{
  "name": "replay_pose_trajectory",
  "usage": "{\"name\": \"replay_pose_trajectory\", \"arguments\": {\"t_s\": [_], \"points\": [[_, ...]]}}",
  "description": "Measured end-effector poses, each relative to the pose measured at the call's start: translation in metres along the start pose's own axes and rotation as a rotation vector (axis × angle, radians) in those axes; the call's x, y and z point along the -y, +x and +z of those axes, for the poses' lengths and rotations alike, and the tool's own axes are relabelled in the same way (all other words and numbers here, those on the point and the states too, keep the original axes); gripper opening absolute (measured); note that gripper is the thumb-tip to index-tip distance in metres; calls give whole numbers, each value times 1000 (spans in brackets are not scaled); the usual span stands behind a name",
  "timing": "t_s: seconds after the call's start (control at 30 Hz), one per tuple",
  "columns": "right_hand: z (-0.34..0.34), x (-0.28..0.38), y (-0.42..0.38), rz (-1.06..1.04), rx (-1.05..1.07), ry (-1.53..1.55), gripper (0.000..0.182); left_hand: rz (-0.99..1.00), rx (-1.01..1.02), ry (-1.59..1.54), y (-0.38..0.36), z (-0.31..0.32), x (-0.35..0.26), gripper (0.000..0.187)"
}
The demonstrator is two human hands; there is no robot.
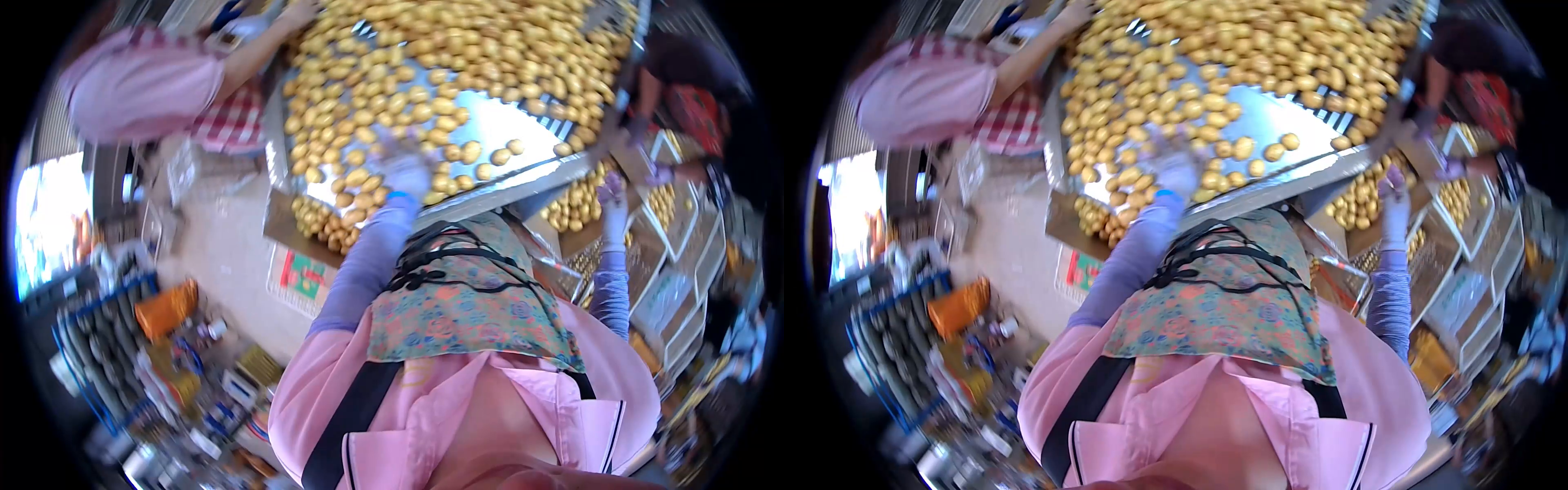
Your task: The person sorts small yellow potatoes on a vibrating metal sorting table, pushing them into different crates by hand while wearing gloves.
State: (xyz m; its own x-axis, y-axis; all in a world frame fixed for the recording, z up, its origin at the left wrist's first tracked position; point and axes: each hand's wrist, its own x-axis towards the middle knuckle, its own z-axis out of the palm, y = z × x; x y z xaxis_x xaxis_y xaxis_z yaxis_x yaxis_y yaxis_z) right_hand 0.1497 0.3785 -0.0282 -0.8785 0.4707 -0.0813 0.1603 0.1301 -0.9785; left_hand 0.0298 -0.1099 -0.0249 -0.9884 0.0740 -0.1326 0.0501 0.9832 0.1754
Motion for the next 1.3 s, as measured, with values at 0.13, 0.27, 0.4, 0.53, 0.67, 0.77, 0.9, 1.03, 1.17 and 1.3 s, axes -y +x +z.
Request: {"name": "replay_pose_trajectory", "arguments": {"t_s": [0.13,0.27,0.4,0.53,0.67,0.77,0.9,1.03,1.17,1.3], "points": [[162,98,2,-568,482,-1047,60,310,-50,-285,-25,33,-2,50],[223,75,14,-342,778,-1043,90,293,-145,-78,-79,18,90,51],[300,86,-21,-286,970,-973,121,-13,-76,54,-124,-1,147,55],[378,91,-64,-419,1125,-1071,134,-288,-265,-56,-148,-6,126,58],[434,101,-105,-468,1268,-1052,132,-278,-472,-264,-178,8,82,60],[466,88,-122,-538,1322,-976,125,-240,-425,-354,-203,-1,62,53],[502,80,-140,-680,1422,-718,118,-476,-431,-423,-254,23,67,41],[528,65,-161,-685,1573,-451,108,-999,-183,-679,-349,85,45,41],[532,77,-169,-358,1766,-294,88,-1407,-434,-930,-463,177,25,55],[538,36,-146,-735,1529,-289,65,-1600,-98,-480,-513,150,-18,41]]}}
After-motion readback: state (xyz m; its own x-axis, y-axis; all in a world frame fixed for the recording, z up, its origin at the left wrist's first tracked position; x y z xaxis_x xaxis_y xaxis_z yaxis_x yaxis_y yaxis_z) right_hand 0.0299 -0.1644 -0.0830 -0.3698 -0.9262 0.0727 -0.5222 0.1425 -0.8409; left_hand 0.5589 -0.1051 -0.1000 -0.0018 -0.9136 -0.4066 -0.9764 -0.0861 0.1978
